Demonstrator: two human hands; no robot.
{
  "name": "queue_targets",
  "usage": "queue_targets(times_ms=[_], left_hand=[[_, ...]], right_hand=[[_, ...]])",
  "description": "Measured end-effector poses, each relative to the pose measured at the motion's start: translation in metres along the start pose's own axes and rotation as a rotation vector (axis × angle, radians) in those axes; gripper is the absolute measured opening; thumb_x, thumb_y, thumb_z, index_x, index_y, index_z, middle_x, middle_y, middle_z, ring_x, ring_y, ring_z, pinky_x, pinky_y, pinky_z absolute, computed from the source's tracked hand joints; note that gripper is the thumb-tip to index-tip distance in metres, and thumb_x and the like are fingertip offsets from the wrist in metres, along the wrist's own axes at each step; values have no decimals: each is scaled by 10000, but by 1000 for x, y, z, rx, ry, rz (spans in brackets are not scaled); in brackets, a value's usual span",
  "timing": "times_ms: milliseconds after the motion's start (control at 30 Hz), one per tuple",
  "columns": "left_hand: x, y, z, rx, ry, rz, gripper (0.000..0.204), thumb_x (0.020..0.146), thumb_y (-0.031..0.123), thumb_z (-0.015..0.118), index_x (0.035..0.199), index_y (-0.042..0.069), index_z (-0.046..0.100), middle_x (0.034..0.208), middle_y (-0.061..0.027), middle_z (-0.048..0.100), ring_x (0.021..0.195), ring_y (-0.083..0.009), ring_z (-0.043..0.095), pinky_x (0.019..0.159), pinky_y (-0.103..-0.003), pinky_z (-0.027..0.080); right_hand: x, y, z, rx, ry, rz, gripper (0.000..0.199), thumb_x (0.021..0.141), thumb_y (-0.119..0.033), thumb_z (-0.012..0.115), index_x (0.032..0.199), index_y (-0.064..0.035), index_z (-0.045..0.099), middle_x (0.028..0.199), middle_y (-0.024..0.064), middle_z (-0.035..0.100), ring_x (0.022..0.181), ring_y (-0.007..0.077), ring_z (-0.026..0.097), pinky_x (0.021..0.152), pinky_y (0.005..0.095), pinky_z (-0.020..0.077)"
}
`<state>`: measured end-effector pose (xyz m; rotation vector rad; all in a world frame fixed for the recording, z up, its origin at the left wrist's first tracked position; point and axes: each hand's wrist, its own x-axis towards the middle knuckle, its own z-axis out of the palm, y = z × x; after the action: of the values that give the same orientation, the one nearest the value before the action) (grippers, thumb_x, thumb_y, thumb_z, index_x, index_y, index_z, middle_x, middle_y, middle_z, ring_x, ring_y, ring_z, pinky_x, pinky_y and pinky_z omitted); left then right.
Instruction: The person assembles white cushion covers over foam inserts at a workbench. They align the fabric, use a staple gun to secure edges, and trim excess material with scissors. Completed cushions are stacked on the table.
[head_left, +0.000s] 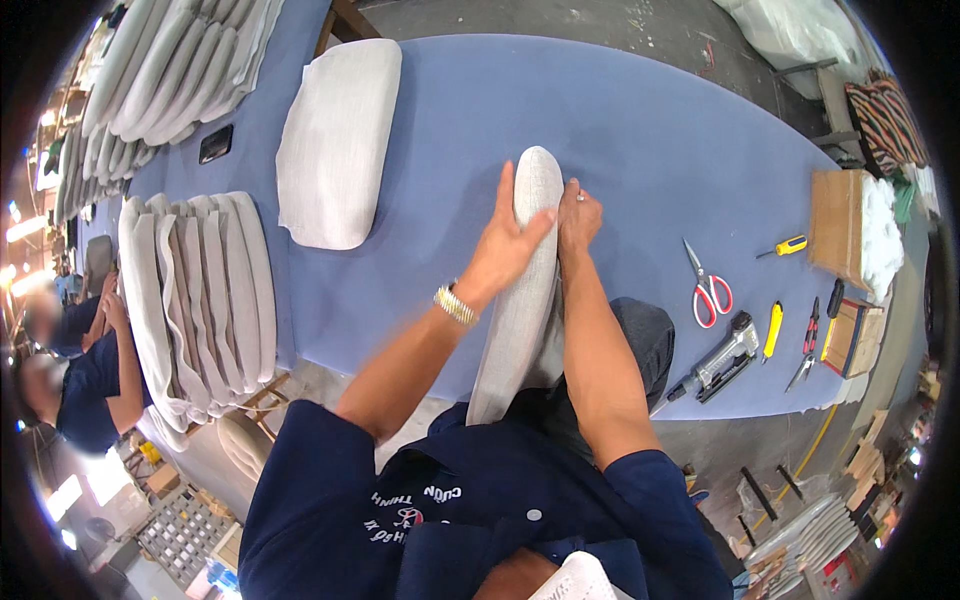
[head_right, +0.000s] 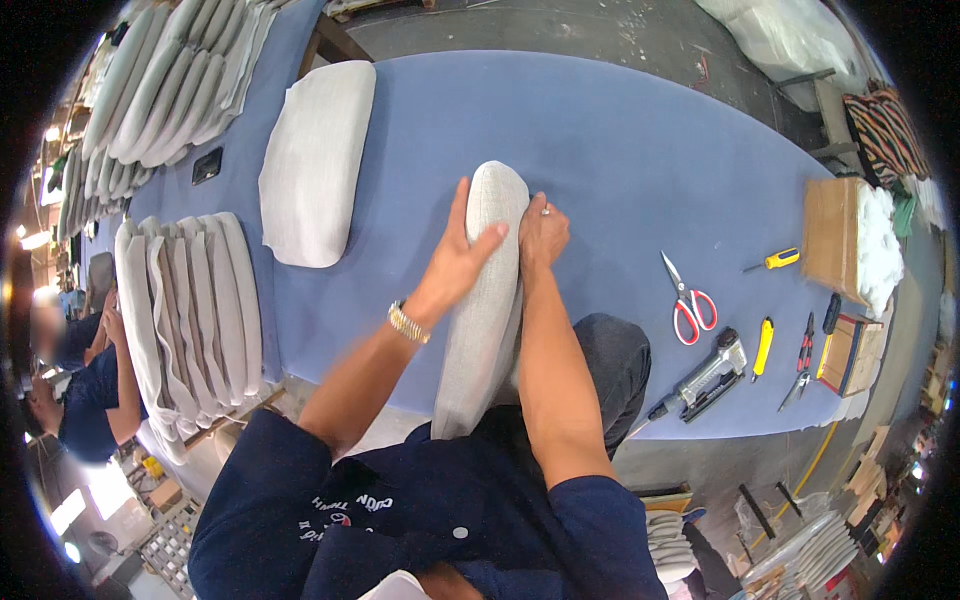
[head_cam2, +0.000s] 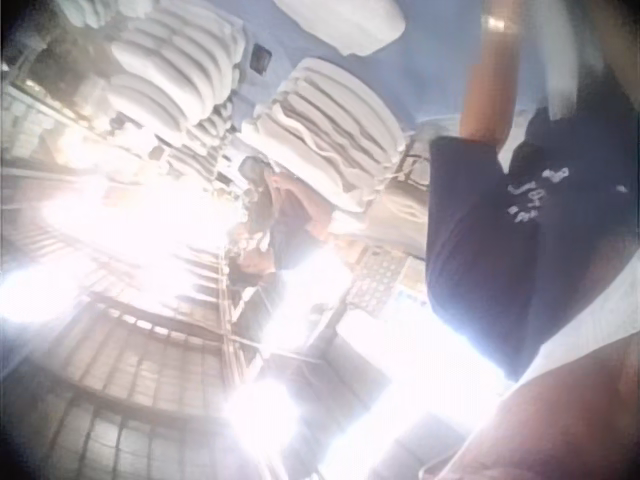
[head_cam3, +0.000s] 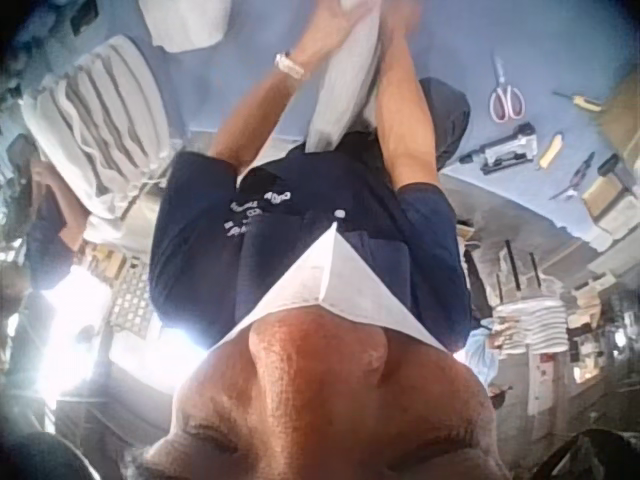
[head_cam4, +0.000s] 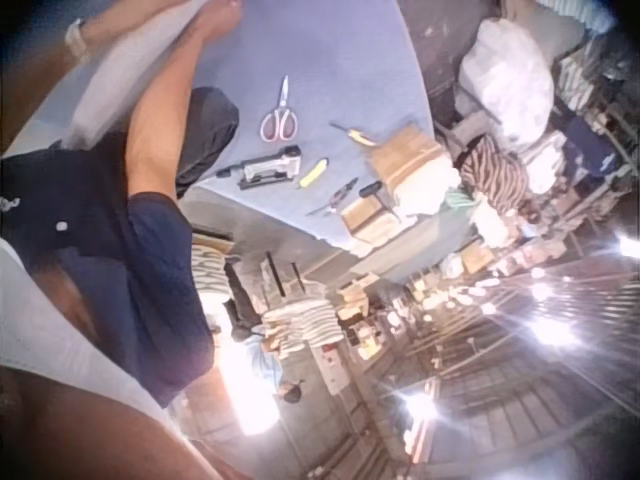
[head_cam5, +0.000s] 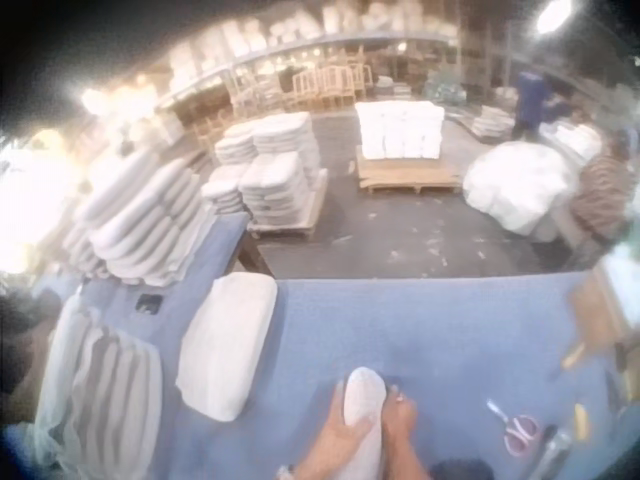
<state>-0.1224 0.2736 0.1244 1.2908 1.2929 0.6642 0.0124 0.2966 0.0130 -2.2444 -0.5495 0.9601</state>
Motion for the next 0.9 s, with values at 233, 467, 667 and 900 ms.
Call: queue_targets(times_ms=[233,467,667,900], left_hand=[[-90,-14,2,309,24,61,970,953,240,667,1624,-36,22,1446,-398,481,1221,-454,633,1015,-424,511],[-212,-37,2,361,-12,-124,977,921,182,709,1626,-26,65,1406,-389,527,1148,-453,675,907,-416,556],[-253,-68,13,336,186,18,896,911,195,748,1609,-5,223,1459,-334,517,1255,-454,611,993,-445,531],[-256,-77,30,417,298,136,861,884,185,772,1586,20,303,1427,-288,563,1208,-452,627,928,-471,566]], right_hand=[[3,6,11,66,71,-28,487,955,-435,569,917,16,750,958,275,735,938,473,691,850,530,502],[7,9,6,70,22,-1,486,947,-445,584,1018,2,762,1052,251,746,1003,447,698,897,512,513],[21,14,12,-18,116,-121,434,940,-420,608,1044,-26,757,1072,242,742,1017,442,692,919,513,512],[-43,16,-79,22,74,-634,403,983,-357,609,1184,-14,678,1136,157,706,922,317,693,902,455,527]])
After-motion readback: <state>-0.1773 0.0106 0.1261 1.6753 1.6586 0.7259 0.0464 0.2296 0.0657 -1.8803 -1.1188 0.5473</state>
